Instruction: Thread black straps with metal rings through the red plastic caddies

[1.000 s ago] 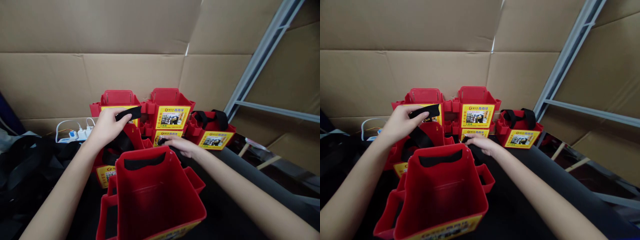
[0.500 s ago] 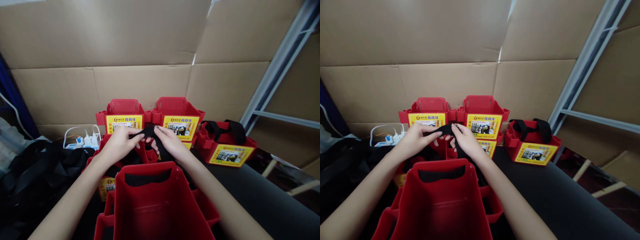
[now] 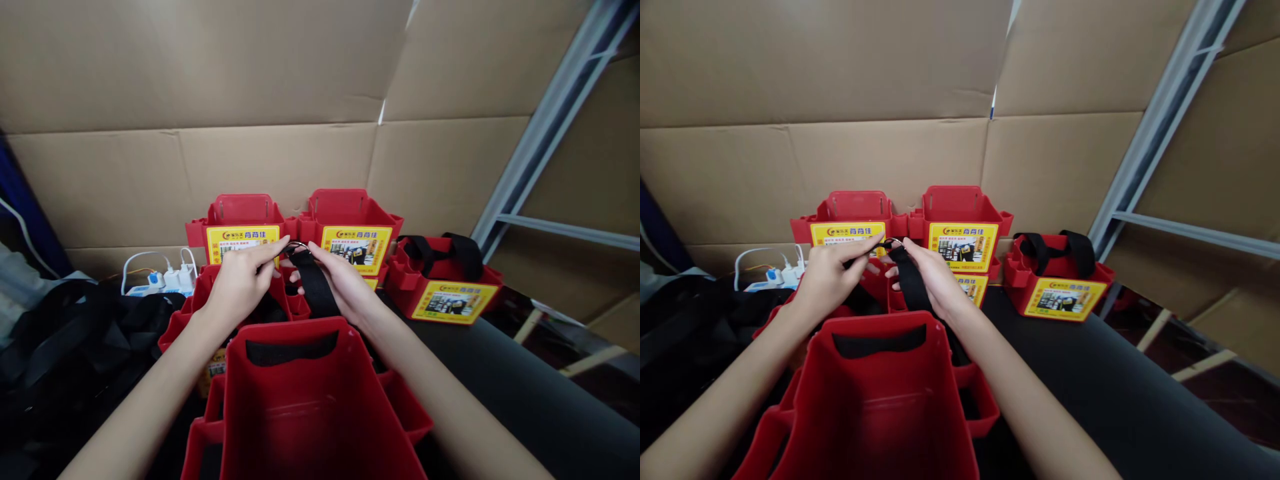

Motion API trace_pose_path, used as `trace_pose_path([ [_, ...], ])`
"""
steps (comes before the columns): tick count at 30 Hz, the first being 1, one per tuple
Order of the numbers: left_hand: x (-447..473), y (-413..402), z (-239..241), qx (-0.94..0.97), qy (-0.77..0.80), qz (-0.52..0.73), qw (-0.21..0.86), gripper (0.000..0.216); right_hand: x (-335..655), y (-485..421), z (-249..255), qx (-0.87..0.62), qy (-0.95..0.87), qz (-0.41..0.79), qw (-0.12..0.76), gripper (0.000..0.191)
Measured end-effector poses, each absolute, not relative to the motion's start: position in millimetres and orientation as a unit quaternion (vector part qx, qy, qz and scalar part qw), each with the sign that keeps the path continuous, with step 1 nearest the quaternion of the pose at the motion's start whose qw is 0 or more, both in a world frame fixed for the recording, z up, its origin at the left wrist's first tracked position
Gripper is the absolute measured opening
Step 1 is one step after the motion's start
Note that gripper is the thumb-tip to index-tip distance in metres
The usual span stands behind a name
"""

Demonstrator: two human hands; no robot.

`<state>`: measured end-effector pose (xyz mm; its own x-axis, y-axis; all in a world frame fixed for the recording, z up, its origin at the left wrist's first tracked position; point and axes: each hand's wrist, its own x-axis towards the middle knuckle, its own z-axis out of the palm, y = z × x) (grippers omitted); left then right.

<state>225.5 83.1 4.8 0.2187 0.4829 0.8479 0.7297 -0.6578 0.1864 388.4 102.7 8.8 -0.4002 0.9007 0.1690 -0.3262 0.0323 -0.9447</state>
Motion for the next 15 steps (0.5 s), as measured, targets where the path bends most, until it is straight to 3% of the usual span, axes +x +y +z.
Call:
trace_pose_path([
  [10, 230.1, 83.2, 1.8, -0.837, -0.378, -0.380, 0.112, 0.042, 389.7, 111.0, 3.3, -0.245, -0.522, 0.652, 0.492, 0.021],
  [15, 231.2, 82.4, 2.5, -0.811, -0.341, -0.468, 0.084, 0.027, 391.0, 111.0, 3.3, -0.241, -0.528, 0.659, 0.478, 0.019],
])
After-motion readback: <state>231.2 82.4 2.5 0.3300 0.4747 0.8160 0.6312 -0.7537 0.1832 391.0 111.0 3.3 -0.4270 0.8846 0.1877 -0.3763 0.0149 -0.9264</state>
